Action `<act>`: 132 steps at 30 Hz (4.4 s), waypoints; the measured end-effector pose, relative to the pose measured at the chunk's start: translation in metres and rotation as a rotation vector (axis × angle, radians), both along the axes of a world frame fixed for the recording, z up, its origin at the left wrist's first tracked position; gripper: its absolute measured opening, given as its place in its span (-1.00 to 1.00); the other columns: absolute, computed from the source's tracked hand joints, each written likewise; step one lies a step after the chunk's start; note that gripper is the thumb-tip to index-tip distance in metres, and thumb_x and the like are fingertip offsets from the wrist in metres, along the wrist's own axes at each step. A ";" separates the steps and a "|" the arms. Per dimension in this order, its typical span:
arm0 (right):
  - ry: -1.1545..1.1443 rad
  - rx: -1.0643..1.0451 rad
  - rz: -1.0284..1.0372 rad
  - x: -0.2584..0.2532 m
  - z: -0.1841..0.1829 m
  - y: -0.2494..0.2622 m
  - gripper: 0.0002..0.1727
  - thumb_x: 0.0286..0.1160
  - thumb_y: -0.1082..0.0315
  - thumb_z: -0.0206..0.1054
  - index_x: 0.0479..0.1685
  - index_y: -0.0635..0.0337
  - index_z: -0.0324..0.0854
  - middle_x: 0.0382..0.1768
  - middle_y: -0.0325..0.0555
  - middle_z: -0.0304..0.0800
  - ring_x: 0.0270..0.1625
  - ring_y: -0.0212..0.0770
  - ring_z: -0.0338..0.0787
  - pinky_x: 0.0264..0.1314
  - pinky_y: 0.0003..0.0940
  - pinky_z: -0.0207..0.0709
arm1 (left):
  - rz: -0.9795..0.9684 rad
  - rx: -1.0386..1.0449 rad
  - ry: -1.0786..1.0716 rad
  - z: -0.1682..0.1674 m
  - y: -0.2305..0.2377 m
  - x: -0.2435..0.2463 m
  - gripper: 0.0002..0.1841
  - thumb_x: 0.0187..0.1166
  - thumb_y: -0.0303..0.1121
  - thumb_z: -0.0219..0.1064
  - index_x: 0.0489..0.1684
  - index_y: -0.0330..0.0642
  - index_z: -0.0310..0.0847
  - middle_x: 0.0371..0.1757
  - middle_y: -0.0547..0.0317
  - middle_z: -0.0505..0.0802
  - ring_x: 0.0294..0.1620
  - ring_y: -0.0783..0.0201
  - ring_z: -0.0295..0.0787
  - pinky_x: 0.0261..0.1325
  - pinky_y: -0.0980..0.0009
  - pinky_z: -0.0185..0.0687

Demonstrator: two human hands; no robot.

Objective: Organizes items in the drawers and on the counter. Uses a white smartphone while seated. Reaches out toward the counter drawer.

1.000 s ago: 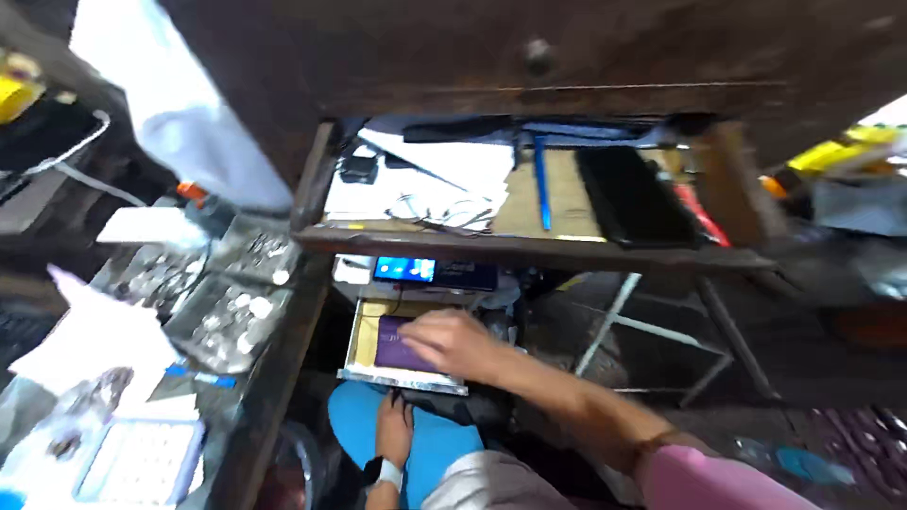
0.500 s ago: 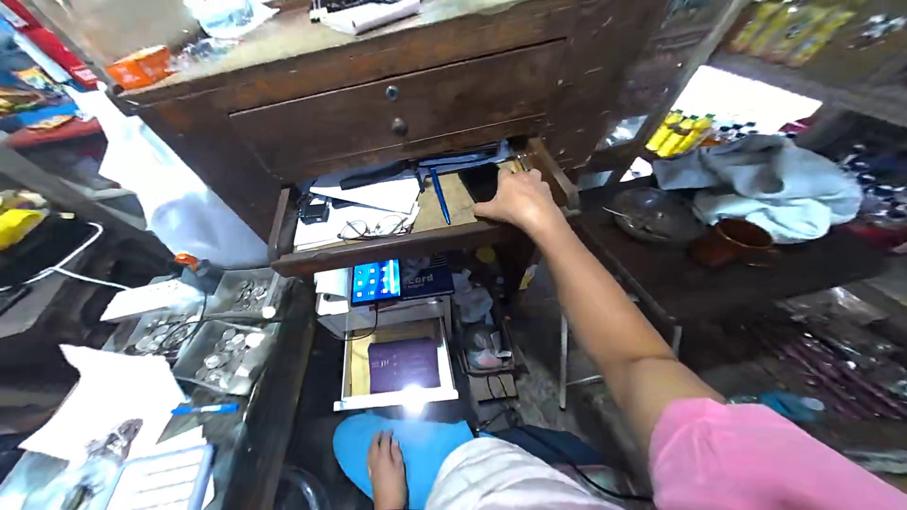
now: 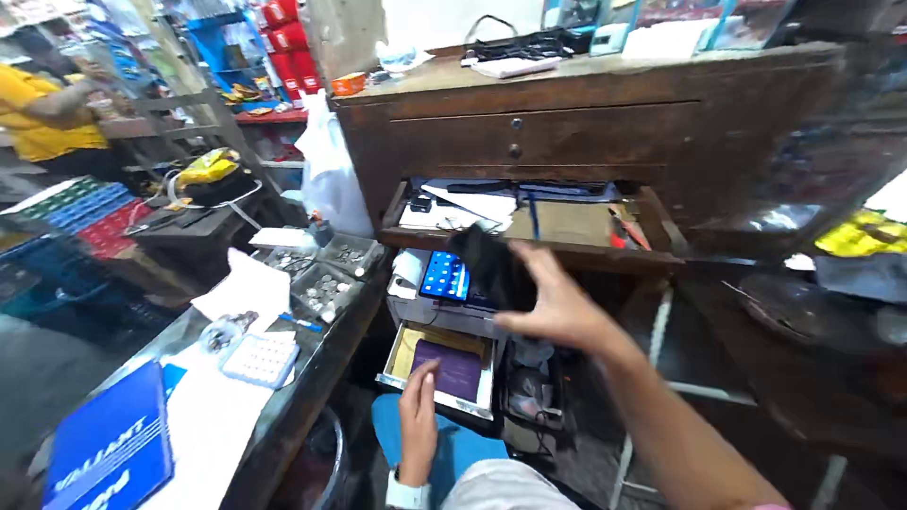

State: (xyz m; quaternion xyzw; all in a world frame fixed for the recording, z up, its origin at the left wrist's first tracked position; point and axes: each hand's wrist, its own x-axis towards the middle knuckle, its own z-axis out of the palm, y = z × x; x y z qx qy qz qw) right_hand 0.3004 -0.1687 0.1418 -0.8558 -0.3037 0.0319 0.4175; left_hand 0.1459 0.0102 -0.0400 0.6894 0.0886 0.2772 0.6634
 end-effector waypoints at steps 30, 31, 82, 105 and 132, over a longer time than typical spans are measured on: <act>0.302 0.400 0.631 -0.118 -0.150 0.142 -0.30 0.59 0.29 0.39 0.67 0.45 0.29 -0.07 -0.10 0.80 -0.09 -0.50 0.78 0.07 -0.57 0.70 | 0.554 -0.612 -0.113 0.027 0.013 -0.089 -0.46 0.90 -0.29 -0.23 0.87 -0.05 0.07 0.73 0.06 0.44 0.63 0.25 0.47 0.65 0.18 0.44; 0.309 0.422 0.619 -0.120 -0.152 0.142 -0.31 0.59 0.29 0.39 0.65 0.44 0.31 -0.11 -0.15 0.78 -0.12 -0.52 0.77 0.04 -0.59 0.70 | 0.567 -0.614 -0.111 0.027 0.013 -0.089 -0.47 0.90 -0.30 -0.22 0.86 -0.05 0.10 0.72 0.07 0.46 0.62 0.25 0.49 0.64 0.19 0.45; 0.277 0.141 0.661 -0.072 -0.185 0.143 -0.65 0.78 0.40 0.15 0.35 0.33 0.69 -0.15 -0.03 0.85 -0.35 -0.48 0.75 -0.22 -0.58 0.68 | 0.516 -0.753 0.046 -0.013 0.029 -0.084 -0.49 0.92 -0.13 -0.17 0.85 0.26 0.11 0.54 0.08 0.66 0.36 0.19 0.73 0.36 0.14 0.70; 0.482 -0.252 0.925 -0.066 -0.174 0.125 0.18 0.27 0.38 0.65 0.91 0.16 -0.13 0.08 0.10 0.68 -0.25 -0.27 0.74 -0.12 -0.35 0.68 | 0.510 -0.709 0.086 -0.013 0.025 -0.084 -0.49 0.90 -0.03 -0.15 0.84 0.42 0.10 0.62 0.23 0.58 0.40 0.28 0.69 0.34 0.18 0.70; 0.455 -0.281 0.968 -0.064 -0.166 0.123 0.24 0.27 0.30 0.65 0.92 0.17 -0.23 0.07 0.05 0.69 -0.24 -0.35 0.75 -0.09 -0.44 0.68 | 0.534 -0.779 -0.015 -0.008 0.025 -0.080 -0.50 0.92 -0.14 -0.17 0.83 0.28 0.14 0.50 0.12 0.67 0.32 0.25 0.74 0.32 0.20 0.72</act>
